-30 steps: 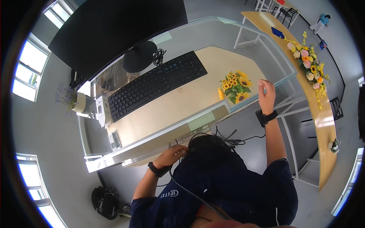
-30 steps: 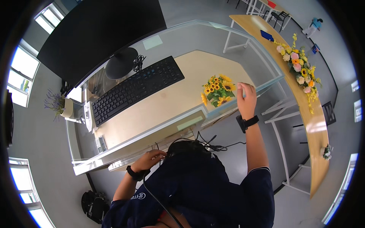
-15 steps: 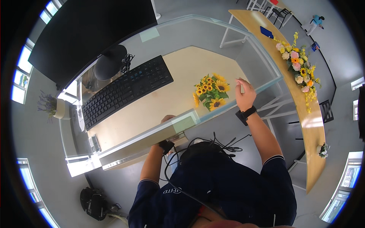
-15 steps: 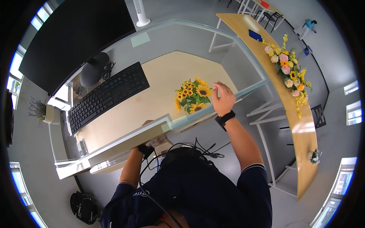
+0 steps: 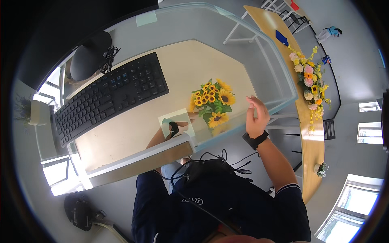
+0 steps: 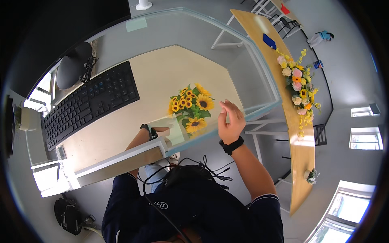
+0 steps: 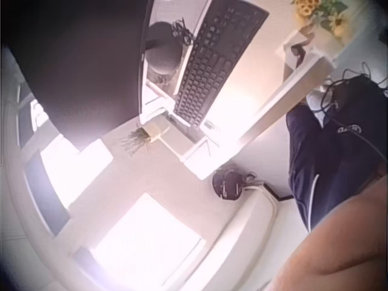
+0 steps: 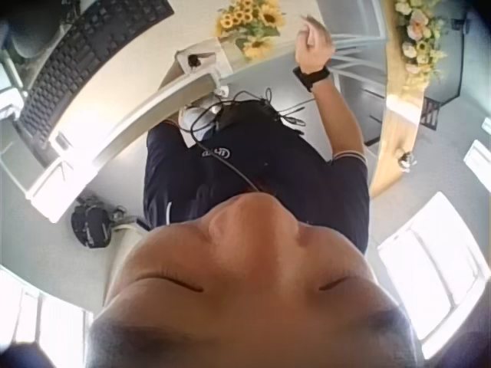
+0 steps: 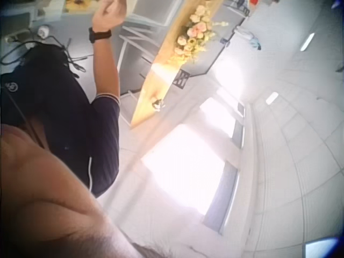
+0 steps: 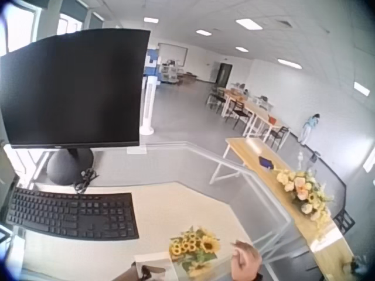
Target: The recorder places a computer monitor, keyboard, and artificial plants on a glass-top reception desk.
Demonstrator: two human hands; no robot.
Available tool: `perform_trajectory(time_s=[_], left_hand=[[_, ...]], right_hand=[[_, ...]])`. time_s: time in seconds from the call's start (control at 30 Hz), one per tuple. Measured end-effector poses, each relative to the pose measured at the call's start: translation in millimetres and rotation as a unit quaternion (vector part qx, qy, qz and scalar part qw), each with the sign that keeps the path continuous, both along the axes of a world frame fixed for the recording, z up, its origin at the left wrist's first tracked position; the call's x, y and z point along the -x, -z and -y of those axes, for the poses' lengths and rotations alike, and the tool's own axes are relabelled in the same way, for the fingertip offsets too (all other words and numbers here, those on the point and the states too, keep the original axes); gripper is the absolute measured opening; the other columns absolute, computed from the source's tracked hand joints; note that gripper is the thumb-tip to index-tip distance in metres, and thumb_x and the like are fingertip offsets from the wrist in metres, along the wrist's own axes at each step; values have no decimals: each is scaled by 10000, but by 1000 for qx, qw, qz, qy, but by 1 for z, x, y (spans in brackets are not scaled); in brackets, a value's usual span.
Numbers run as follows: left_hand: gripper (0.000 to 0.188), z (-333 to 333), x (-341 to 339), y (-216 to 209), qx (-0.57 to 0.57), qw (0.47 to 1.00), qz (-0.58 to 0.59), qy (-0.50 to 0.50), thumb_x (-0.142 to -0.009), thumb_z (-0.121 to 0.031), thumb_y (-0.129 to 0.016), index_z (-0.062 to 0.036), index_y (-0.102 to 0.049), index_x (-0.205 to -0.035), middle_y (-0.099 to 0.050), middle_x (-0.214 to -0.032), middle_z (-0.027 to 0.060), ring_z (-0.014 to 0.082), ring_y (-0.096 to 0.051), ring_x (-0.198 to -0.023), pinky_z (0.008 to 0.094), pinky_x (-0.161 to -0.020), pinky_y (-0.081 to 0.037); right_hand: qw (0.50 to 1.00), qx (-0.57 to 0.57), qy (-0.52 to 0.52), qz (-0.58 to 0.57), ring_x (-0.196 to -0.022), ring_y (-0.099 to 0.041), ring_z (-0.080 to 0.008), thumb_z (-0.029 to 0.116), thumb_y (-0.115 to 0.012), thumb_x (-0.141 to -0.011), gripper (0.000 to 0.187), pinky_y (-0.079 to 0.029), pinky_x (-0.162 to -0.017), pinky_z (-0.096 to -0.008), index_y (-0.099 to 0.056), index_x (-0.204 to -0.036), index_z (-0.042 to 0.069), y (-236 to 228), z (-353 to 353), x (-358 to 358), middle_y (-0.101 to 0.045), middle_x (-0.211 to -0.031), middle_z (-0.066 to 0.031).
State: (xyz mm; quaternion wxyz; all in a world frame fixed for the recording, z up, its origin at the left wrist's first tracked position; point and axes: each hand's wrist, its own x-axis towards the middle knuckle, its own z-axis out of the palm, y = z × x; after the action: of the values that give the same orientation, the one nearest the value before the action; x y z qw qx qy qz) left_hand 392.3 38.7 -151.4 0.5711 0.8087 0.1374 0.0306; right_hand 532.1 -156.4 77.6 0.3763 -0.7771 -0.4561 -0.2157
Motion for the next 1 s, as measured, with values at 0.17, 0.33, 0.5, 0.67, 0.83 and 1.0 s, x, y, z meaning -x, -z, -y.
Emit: perform_trajectory(time_s=[0.17, 0.33, 0.5, 0.67, 0.83, 1.0], left_hand=[[220, 9, -22, 13, -23, 998, 37, -42, -742, -146, -526, -50, -564, -937, -576, -817, 160, 259, -567, -771, 343, -683, -445], [270, 5, -40, -12, -72, 996, -37, 24, -756, -219, -519, 14, -536, -891, -585, -726, 159, 267, -602, -675, 379, -598, -470], [343, 8, -49, -23, 66, 967, -233, 73, -800, -304, -456, 30, -514, -854, -573, -680, 144, 202, -595, -493, 325, -429, -473], [462, 11, -47, -31, 139, 952, -262, 71, -734, -457, -439, -10, -554, -762, -575, -653, 112, 180, -575, -480, 295, -420, -455], [298, 11, -48, -38, 101, 964, -244, 30, -718, -330, -459, -50, -562, -717, -554, -561, 96, 173, -558, -440, 280, -406, -458], [280, 12, -49, -38, 109, 972, -206, 9, -738, -273, -444, -24, -571, -757, -578, -613, 105, 189, -563, -451, 314, -433, -466]], right_hand=[[999, 28, 5, -18, -837, -583, -267, -50, -481, -723, 179, -452, -718, -328, -567, -853, 38, -2, -4, 7, -608, -848, -101], [999, 38, 5, -36, -874, -570, -241, -37, -449, -766, 155, -435, -759, -313, -549, -867, 27, -1, 0, 6, -605, -882, -88], [998, 55, 1, -37, -901, -555, -231, -20, -417, -802, 144, -418, -788, -308, -536, -874, 21, 1, -4, 10, -604, -890, -96], [996, 47, 5, -75, -914, -544, -218, -38, -398, -803, 166, -404, -817, -309, -528, -900, -3, 2, -3, 11, -589, -920, -114], [997, 35, -1, -66, -891, -554, -255, -27, -417, -773, 178, -420, -779, -322, -552, -881, 15, 5, -3, 12, -599, -906, -96], [996, 23, -4, -84, -893, -549, -252, -8, -419, -778, 172, -417, -780, -322, -555, -880, 9, 5, -5, 13, -597, -907, -102]])
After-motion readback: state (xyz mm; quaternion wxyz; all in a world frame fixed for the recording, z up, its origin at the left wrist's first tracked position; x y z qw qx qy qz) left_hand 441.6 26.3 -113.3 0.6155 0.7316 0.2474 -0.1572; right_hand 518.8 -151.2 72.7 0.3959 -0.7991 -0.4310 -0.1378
